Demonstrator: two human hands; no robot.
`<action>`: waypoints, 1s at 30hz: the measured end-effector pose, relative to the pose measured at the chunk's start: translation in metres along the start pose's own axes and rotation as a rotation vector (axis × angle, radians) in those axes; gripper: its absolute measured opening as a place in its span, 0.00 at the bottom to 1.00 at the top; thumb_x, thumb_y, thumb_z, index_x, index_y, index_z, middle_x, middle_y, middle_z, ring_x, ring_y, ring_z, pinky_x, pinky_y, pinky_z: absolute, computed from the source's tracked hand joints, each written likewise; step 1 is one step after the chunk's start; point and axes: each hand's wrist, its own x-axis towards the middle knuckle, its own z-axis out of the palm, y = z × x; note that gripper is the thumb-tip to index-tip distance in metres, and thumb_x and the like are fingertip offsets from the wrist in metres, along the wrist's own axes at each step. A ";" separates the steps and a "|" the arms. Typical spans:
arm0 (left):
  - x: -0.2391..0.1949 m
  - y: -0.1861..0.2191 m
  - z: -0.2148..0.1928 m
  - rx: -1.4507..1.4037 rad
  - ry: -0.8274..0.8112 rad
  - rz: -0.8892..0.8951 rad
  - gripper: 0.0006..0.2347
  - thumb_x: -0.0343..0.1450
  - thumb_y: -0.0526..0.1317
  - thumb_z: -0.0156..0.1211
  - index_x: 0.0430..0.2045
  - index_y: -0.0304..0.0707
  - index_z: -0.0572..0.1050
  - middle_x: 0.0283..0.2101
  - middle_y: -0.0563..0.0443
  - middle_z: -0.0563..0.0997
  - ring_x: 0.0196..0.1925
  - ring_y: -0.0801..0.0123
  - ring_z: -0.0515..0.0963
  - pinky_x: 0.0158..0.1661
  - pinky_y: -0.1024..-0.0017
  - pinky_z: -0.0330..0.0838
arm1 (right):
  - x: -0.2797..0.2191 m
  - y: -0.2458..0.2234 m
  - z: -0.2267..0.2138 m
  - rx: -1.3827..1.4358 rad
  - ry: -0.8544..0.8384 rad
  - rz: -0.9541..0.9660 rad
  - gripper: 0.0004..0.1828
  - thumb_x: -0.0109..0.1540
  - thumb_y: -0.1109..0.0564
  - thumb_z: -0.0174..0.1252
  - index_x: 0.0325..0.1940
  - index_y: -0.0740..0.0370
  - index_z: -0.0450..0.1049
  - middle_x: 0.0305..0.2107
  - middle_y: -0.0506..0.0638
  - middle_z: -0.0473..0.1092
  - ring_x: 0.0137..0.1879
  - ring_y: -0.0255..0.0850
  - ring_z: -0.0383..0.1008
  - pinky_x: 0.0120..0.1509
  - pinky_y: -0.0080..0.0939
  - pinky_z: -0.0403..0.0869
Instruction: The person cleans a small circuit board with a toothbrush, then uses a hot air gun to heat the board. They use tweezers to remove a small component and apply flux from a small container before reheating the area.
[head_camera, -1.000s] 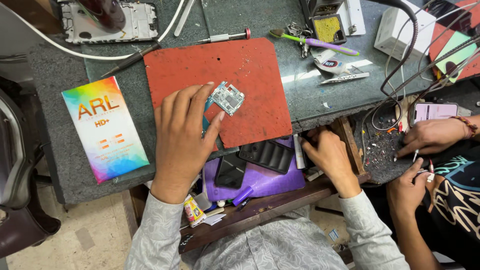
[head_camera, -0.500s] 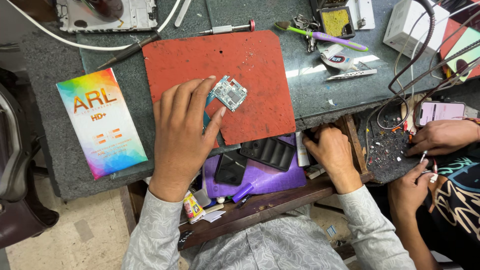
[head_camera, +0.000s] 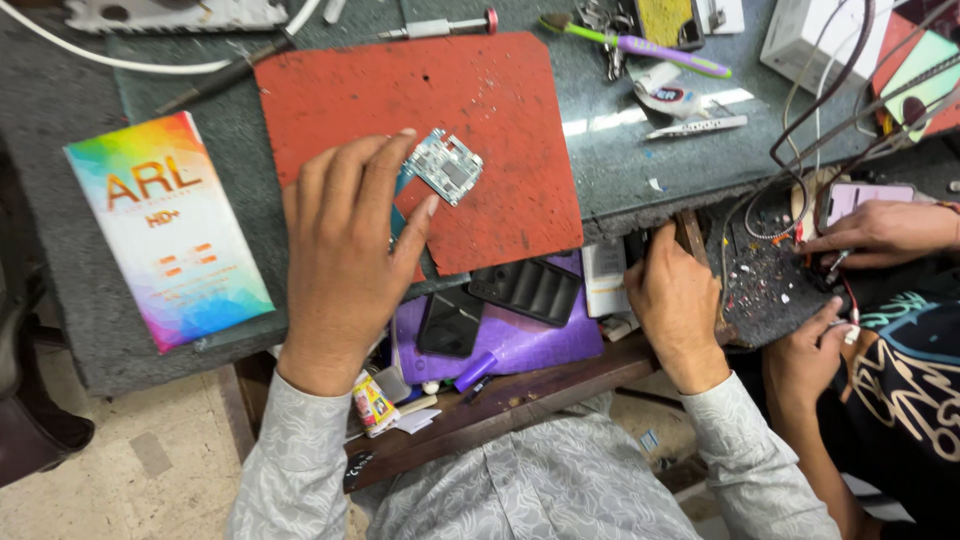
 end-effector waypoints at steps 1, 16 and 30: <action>0.000 -0.001 0.000 0.003 0.003 0.005 0.23 0.72 0.40 0.69 0.62 0.38 0.71 0.59 0.49 0.73 0.62 0.54 0.69 0.61 0.56 0.62 | 0.000 0.002 0.000 0.021 0.034 -0.006 0.25 0.59 0.60 0.59 0.57 0.77 0.65 0.30 0.65 0.73 0.31 0.64 0.75 0.33 0.61 0.72; -0.003 -0.005 0.004 0.024 0.009 0.018 0.22 0.74 0.41 0.70 0.63 0.38 0.71 0.59 0.50 0.72 0.63 0.56 0.69 0.62 0.56 0.62 | 0.000 -0.003 -0.020 0.054 0.002 0.094 0.10 0.61 0.59 0.60 0.44 0.63 0.69 0.31 0.65 0.75 0.37 0.66 0.75 0.40 0.65 0.72; -0.001 -0.002 0.001 0.009 0.002 0.004 0.22 0.73 0.41 0.69 0.62 0.38 0.71 0.58 0.49 0.72 0.63 0.56 0.69 0.62 0.56 0.61 | -0.002 -0.011 -0.014 0.146 0.034 0.010 0.10 0.61 0.59 0.61 0.42 0.64 0.70 0.32 0.62 0.75 0.39 0.62 0.76 0.41 0.59 0.72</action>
